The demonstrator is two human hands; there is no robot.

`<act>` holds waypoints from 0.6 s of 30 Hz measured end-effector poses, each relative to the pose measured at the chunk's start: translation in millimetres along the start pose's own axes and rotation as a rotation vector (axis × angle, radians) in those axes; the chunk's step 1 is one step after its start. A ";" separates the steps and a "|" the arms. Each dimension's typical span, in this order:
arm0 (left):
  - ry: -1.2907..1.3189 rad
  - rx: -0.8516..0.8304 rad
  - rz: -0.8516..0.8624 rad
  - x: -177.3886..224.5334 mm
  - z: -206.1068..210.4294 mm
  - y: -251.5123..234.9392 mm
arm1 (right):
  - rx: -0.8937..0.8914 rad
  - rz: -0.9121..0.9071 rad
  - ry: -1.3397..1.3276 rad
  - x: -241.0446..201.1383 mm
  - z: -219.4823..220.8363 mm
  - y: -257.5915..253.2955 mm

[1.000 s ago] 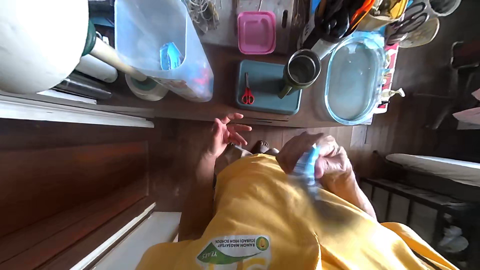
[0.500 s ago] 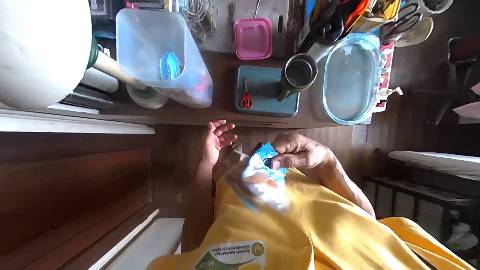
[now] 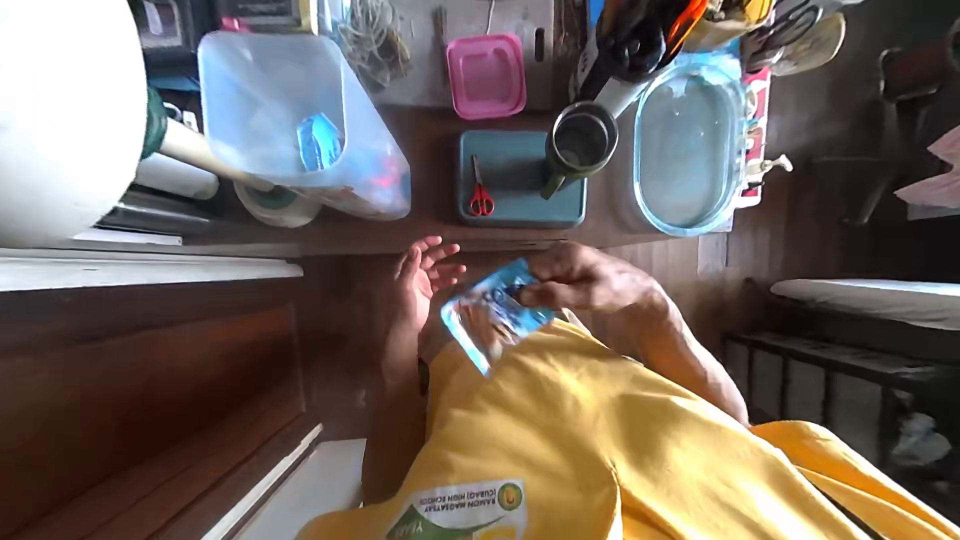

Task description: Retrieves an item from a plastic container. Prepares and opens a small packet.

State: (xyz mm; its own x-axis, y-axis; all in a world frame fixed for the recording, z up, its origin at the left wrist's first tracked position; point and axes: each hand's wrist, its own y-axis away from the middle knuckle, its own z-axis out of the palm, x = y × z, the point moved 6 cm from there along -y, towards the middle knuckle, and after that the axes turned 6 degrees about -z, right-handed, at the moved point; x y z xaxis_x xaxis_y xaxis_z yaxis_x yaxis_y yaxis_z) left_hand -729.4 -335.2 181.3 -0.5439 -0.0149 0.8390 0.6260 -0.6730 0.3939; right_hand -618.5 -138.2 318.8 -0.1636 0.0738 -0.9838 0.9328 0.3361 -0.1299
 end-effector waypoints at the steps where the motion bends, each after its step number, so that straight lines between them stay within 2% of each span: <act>1: 0.008 -0.014 0.003 2.5 3.2 -2.5 | -0.013 -0.069 -0.050 -3.0 -3.2 -1.1; 2: -0.006 -0.024 0.011 7.2 7.8 -6.3 | 0.003 -0.072 0.024 7.6 -8.7 -0.9; 5: -0.031 -0.076 0.017 11.6 19.8 -9.8 | 0.182 0.138 0.233 51.1 -14.0 11.7; 8: -0.107 -0.095 0.058 13.5 35.5 -3.6 | 0.169 0.086 0.117 45.3 -17.5 8.8; 10: -0.063 -0.176 0.049 22.5 48.4 -7.8 | 0.212 0.048 0.127 44.2 -22.5 9.4; 12: 0.056 -0.268 -0.005 21.9 59.8 -4.3 | 0.301 0.107 0.129 40.4 -16.9 22.2; 14: 0.023 -0.320 -0.016 21.2 67.8 -3.9 | 0.349 0.136 0.125 37.6 -13.9 27.5; 16: -0.100 -0.255 0.033 26.4 74.0 -6.4 | 0.377 0.128 0.111 36.5 -13.3 29.7; 18: -0.098 -0.207 0.077 26.9 75.5 -9.1 | 0.386 0.105 0.096 36.1 -11.6 33.5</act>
State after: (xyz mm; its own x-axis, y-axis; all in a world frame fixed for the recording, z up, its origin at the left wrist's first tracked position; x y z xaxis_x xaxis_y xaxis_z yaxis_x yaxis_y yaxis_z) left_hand -707.5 -273.6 228.6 -0.4358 -0.0069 0.9000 0.5300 -0.8102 0.2504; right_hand -596.9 -113.4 280.4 -0.0729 0.1825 -0.9805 0.9951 -0.0532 -0.0839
